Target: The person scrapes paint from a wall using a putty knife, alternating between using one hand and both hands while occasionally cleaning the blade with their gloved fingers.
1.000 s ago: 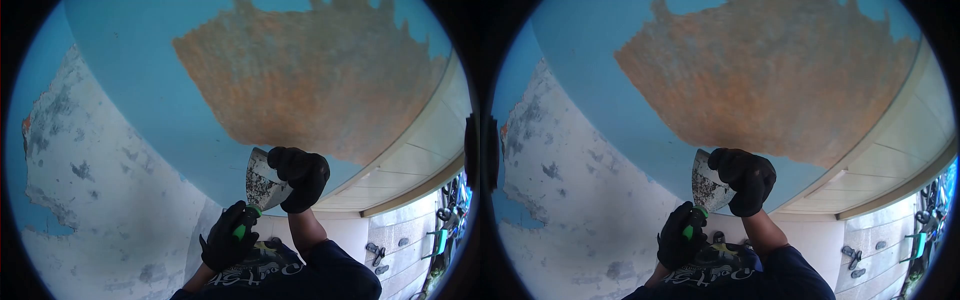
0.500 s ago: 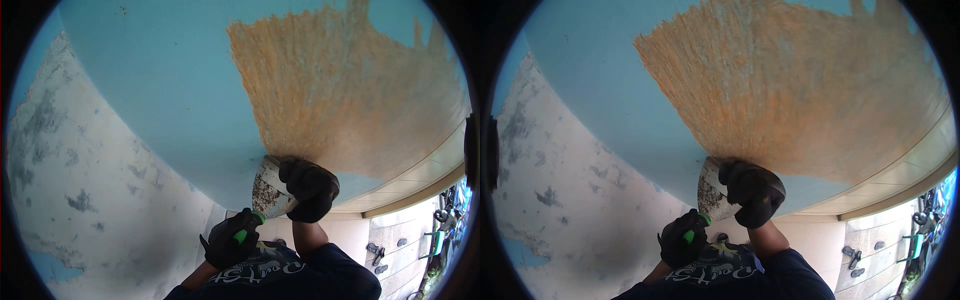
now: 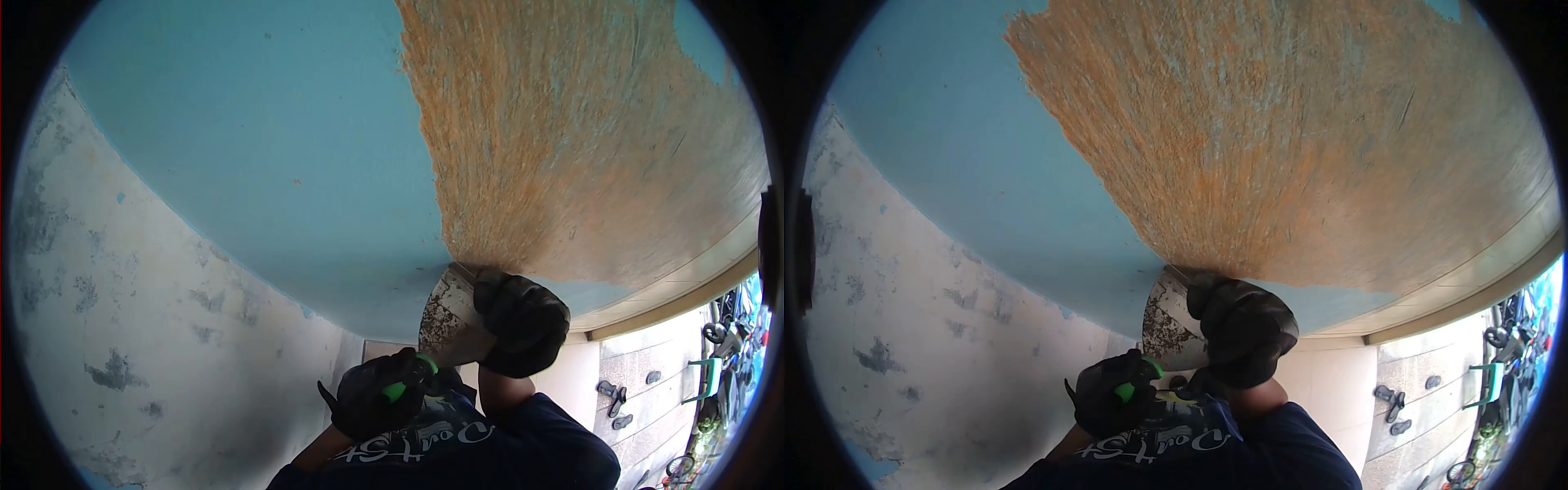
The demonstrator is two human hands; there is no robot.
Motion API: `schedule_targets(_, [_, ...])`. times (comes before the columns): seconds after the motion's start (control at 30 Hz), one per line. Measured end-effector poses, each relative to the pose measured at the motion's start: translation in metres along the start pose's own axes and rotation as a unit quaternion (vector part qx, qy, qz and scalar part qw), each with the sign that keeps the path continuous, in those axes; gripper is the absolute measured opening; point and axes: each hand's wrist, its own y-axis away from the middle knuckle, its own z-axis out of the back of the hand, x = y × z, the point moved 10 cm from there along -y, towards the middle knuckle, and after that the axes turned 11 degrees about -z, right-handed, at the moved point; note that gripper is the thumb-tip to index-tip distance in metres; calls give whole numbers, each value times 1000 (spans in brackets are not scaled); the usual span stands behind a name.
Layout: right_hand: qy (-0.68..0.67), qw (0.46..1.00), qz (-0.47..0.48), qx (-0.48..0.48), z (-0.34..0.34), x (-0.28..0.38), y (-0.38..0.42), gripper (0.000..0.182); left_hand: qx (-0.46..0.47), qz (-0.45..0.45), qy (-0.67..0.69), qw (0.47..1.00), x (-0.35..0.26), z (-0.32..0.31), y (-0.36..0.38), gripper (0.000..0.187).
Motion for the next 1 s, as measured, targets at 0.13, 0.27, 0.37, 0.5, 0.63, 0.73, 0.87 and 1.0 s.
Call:
schedule_targets(0.13, [9,994,-24,-102,27,-22,16,40,41,-21,-47,998,-7,-1,-14,57])
schedule_targets(0.27, [3,993,-29,-118,27,-15,18,43,-18,-3,-24,1000,-1,23,-35,52])
schedule_targets(0.37, [-18,996,-5,-93,13,-5,3,49,-8,-23,-61,998,-10,23,-29,43])
schedule_targets(0.5, [-33,997,2,-71,8,0,-2,55,-14,10,4,1000,-3,8,-7,46])
schedule_targets(0.63, [17,999,0,-28,13,-4,0,58,31,27,-18,999,0,2,-5,59])
schedule_targets(0.73, [-10,999,37,24,6,-2,-3,59,35,30,10,999,3,-2,-1,59])
schedule_targets(0.87, [-31,999,34,1,8,-4,-7,57,48,34,39,998,8,-7,1,62])
schedule_targets(1.0, [-53,998,39,-15,8,-4,-9,55,56,19,42,997,10,-5,-8,61])
